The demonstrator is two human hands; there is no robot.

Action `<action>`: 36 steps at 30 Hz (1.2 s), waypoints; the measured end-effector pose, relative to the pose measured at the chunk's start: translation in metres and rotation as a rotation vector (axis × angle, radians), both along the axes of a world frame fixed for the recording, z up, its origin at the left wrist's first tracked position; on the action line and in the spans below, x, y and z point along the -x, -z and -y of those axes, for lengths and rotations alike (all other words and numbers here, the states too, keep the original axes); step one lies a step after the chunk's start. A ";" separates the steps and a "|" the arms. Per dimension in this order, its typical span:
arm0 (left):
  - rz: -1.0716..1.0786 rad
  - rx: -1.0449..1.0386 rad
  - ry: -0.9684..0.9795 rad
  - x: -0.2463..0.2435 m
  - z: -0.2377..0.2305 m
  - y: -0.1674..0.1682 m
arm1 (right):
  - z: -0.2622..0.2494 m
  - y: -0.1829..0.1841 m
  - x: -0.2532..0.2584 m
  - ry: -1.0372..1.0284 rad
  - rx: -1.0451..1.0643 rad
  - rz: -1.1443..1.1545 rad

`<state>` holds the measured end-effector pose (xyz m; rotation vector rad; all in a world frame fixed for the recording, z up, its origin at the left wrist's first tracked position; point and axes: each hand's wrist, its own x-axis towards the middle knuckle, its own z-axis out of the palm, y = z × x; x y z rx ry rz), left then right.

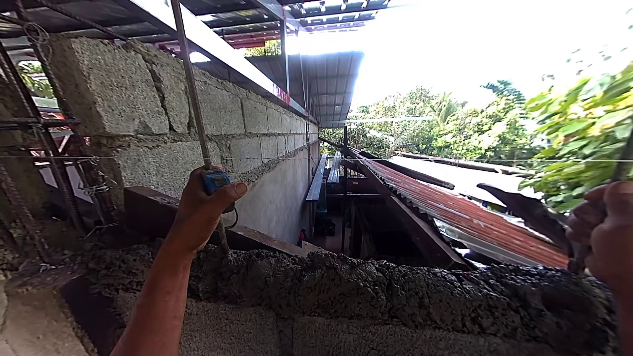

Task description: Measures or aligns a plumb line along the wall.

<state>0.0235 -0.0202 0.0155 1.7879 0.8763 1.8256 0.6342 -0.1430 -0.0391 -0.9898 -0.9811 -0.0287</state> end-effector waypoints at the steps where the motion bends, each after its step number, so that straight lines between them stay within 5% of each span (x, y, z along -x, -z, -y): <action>1: 0.000 -0.001 -0.003 0.000 0.000 0.000 | 0.000 0.001 -0.001 -0.002 -0.001 0.003; 36: -0.015 0.008 -0.008 0.001 0.001 0.000 | -0.004 0.005 -0.011 0.014 0.001 0.033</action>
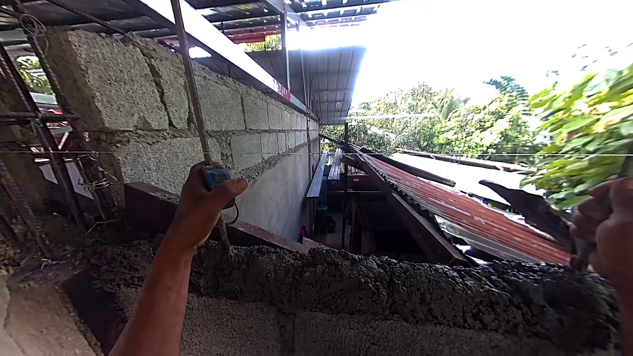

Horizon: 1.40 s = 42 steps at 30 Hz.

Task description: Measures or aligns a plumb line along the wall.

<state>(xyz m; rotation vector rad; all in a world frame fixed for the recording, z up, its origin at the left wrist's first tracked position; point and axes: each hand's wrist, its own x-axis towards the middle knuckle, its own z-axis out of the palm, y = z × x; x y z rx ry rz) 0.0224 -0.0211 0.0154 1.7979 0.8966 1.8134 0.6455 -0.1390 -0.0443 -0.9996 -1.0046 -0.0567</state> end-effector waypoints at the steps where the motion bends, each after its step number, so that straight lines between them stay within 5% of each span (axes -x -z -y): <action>1: -0.001 0.002 0.002 0.000 0.000 0.000 | 0.001 0.000 0.000 0.003 0.004 -0.003; 42: 0.007 -0.016 0.030 0.001 -0.001 0.001 | -0.003 0.003 -0.009 -0.003 0.006 -0.012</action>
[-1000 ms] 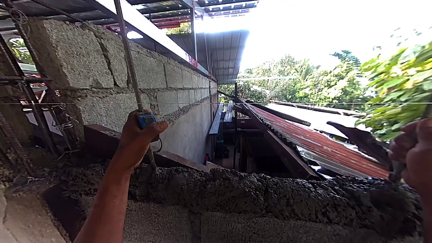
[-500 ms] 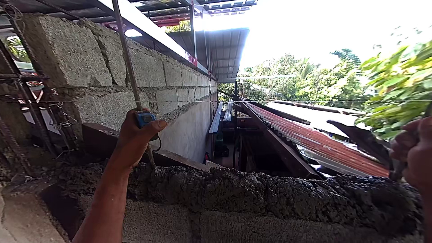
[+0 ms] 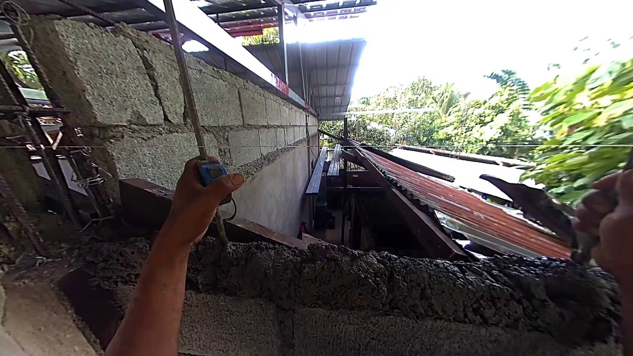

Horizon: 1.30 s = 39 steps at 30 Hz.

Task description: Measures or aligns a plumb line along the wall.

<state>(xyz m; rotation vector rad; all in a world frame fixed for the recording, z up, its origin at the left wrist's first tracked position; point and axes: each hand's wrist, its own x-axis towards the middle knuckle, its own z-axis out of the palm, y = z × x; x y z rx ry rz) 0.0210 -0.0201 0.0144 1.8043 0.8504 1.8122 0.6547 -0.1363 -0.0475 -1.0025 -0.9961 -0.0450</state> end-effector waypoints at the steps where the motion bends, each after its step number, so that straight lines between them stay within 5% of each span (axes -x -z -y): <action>1: 0.001 0.003 0.002 0.000 0.000 0.000 | 0.000 0.000 0.001 -0.001 0.001 0.000; 39: -0.002 0.009 0.007 -0.001 0.001 -0.001 | 0.003 -0.002 0.006 -0.003 -0.003 0.000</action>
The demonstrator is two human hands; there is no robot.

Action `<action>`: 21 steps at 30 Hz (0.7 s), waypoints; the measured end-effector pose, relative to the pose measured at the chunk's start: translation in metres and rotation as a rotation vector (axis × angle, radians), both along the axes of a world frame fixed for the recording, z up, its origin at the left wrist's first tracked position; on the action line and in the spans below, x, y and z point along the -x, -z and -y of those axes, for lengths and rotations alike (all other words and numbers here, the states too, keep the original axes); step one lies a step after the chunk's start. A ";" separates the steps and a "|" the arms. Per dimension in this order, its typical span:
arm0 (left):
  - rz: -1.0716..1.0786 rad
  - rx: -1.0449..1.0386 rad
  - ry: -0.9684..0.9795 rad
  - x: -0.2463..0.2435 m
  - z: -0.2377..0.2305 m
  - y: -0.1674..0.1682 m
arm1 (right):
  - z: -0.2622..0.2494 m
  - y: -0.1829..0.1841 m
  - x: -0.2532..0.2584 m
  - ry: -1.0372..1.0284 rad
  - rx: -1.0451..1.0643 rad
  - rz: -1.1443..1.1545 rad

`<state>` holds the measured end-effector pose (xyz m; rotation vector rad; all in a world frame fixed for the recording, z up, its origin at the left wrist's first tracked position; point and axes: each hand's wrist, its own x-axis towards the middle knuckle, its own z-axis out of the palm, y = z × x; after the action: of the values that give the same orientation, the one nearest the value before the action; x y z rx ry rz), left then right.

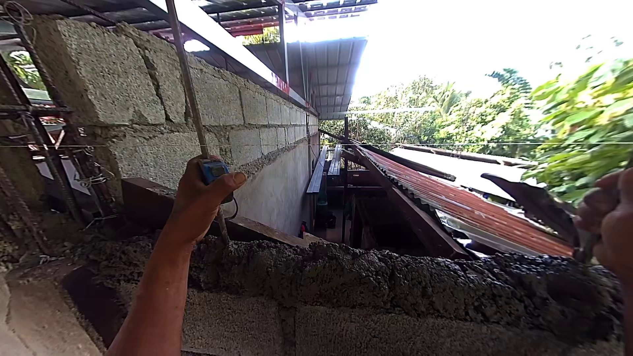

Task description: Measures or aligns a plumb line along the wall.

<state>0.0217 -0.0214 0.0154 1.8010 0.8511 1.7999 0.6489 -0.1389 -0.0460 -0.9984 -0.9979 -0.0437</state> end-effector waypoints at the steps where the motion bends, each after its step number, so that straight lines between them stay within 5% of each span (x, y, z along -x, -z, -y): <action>1: 0.000 -0.002 -0.001 0.000 -0.001 0.000 | 0.000 0.000 0.000 0.004 0.000 -0.004; 21: -0.001 0.012 -0.024 0.000 -0.001 0.001 | 0.000 0.000 -0.001 0.017 0.005 0.006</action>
<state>0.0216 -0.0207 0.0149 1.7918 0.8858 1.8054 0.6501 -0.1385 -0.0460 -1.0114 -0.9961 -0.0583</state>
